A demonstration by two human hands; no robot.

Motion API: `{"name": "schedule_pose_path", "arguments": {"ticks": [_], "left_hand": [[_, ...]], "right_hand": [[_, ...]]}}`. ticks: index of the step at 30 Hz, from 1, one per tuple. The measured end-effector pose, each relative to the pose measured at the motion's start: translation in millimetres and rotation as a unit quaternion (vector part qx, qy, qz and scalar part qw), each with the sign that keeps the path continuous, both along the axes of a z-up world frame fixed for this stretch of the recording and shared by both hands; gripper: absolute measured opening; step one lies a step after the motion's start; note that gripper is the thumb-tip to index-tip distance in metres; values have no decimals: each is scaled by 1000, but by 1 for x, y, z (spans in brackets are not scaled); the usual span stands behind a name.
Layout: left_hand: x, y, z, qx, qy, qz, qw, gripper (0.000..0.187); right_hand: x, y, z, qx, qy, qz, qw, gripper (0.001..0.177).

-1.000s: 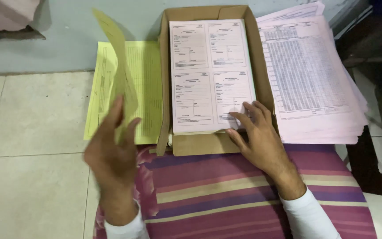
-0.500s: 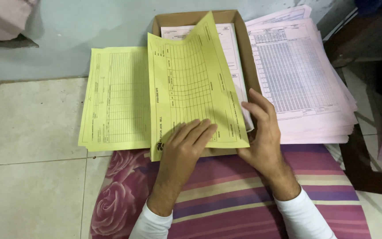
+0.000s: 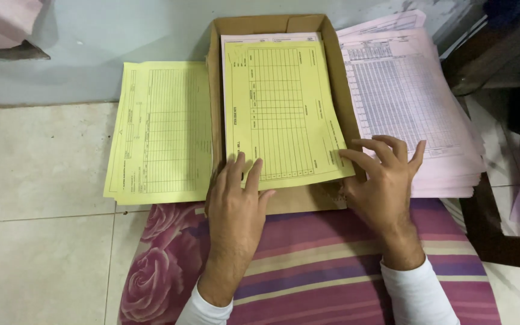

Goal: Sorting and organizing different colored paper forms into a cardboard box

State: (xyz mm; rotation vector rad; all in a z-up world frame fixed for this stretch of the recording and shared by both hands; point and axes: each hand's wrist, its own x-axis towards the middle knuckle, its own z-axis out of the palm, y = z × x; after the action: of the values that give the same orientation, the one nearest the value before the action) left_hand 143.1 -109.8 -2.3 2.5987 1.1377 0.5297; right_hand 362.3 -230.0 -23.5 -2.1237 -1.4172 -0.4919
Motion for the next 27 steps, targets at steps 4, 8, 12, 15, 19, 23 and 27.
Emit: {"name": "schedule_pose_path", "arguments": {"ticks": [4, 8, 12, 15, 19, 23, 27], "left_hand": [[-2, 4, 4, -67, 29, 6, 997, 65], [-3, 7, 6, -93, 34, 18, 995, 63], [-2, 8, 8, -134, 23, 29, 990, 59], [-2, 10, -43, -16, 12, 37, 999, 69], [-3, 13, -46, 14, 6, 24, 1000, 64], [-5, 16, -43, -39, -33, -8, 999, 55], [-6, 18, -38, -89, -45, -10, 995, 52]], "right_hand": [[-9, -1, 22, -38, 37, 14, 999, 45], [-12, 0, 32, -131, 37, 14, 991, 49], [-16, 1, 36, -172, 16, 9, 985, 50], [-4, -4, 16, -168, -6, 49, 985, 65], [-6, 0, 23, -164, 6, 47, 985, 60], [0, -2, 34, -49, 87, 93, 991, 35], [29, -16, 37, -7, 96, 49, 994, 34]]}}
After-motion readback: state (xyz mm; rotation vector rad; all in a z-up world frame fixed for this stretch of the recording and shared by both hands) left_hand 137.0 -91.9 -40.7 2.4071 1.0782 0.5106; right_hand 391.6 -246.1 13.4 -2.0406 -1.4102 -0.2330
